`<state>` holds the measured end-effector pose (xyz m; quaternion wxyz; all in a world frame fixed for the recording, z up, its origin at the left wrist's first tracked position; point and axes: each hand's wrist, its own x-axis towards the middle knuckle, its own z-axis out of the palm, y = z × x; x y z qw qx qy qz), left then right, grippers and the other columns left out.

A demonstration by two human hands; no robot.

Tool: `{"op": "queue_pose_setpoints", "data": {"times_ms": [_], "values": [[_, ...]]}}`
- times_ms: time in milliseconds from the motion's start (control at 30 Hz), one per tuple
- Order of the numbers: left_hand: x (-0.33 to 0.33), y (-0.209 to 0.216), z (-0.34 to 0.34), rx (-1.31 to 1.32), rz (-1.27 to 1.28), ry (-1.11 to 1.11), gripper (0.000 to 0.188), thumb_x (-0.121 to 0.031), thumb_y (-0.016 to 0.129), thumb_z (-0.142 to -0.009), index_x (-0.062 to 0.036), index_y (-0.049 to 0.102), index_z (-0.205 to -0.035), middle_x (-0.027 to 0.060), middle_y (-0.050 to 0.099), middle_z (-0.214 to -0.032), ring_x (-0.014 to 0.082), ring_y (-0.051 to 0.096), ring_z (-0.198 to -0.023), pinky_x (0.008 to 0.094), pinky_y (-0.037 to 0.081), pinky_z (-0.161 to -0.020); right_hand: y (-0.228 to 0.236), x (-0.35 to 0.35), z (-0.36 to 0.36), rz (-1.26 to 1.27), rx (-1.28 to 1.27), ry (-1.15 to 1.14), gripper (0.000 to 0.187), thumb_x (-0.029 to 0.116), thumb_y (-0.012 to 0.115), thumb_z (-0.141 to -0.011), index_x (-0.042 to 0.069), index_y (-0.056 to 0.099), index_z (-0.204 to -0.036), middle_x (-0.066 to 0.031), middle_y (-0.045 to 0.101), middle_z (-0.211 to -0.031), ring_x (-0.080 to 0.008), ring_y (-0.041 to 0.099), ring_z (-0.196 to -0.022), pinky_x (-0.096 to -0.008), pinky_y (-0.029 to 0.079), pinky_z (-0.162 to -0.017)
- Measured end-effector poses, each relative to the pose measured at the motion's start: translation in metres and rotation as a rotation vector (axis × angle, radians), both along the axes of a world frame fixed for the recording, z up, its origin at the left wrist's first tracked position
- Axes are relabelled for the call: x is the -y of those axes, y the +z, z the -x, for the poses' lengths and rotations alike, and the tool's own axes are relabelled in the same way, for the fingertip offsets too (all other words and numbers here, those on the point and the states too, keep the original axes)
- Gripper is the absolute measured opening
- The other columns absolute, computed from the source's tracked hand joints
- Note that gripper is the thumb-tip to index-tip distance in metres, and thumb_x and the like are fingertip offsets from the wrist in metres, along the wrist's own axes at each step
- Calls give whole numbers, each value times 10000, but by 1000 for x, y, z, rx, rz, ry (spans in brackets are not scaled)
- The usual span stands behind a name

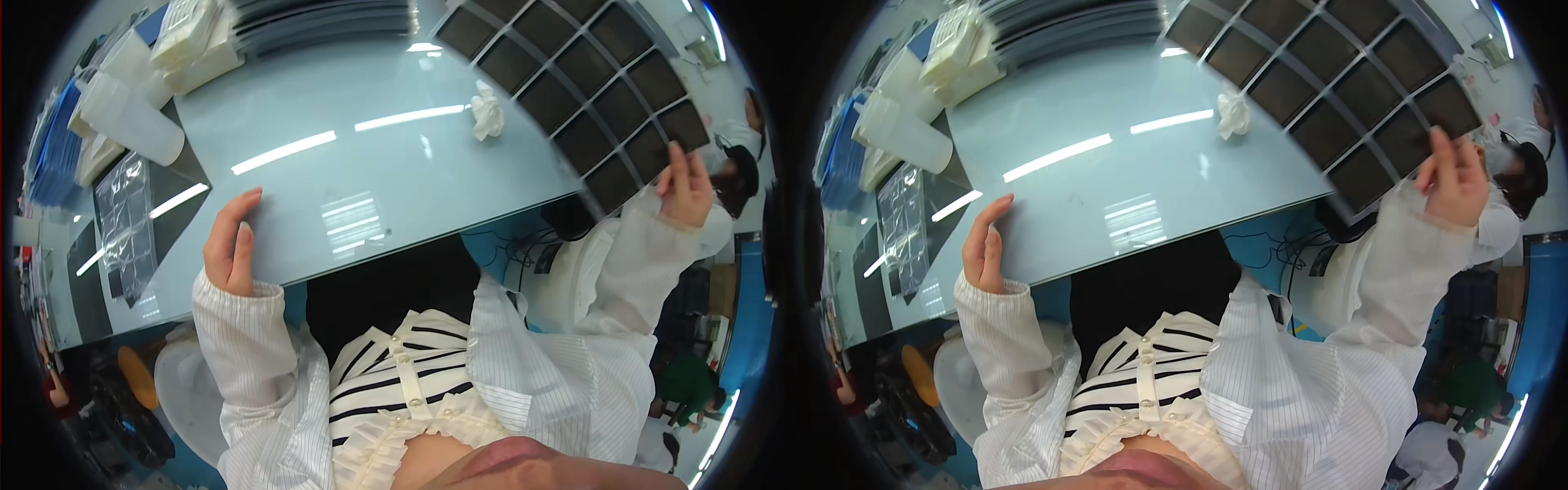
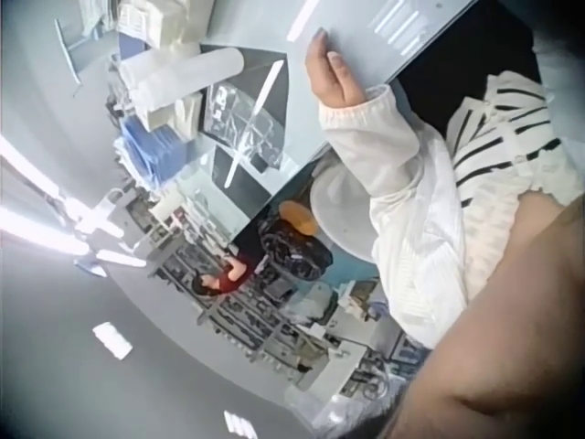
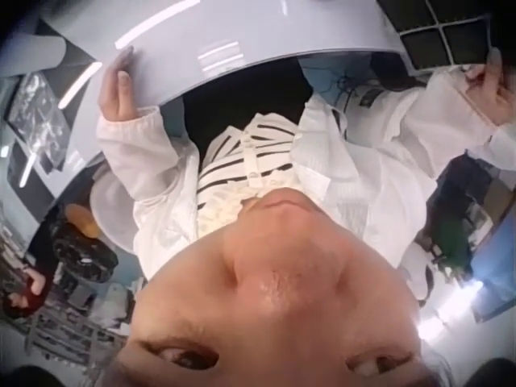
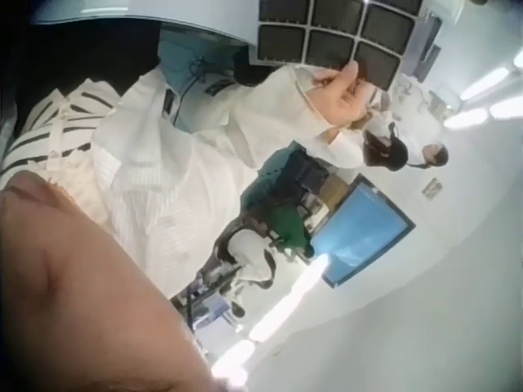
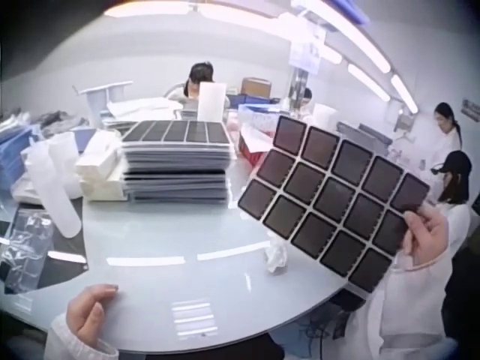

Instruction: Cleaning and inspecting small square electronic components on a grid sheet at a manufacturing workstation.

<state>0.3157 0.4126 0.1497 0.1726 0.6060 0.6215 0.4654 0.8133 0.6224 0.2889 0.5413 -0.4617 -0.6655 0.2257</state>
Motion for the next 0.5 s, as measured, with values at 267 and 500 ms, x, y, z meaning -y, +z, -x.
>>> {"op": "queue_pose_setpoints", "data": {"times_ms": [267,500], "values": [[3,2,0,-86,1,-1,387,-232,435,-971,37,587,-1205,195,610,-1225,338,545,-1201,386,379,-1049,10,-123,-113,242,-182,-117,109,152,625,-952,65,656,-1009,24,469,-540,-59,387,-434,-214,253,-411],[2,4,-2,-95,37,36,398,-249,435,-968,24,593,-1210,194,608,-1230,349,540,-1205,402,381,-1051,1,-133,-95,377,-330,-233,104,171,654,-936,73,647,-969,25,459,-531,-60,382,-433,-207,245,-412]]}}
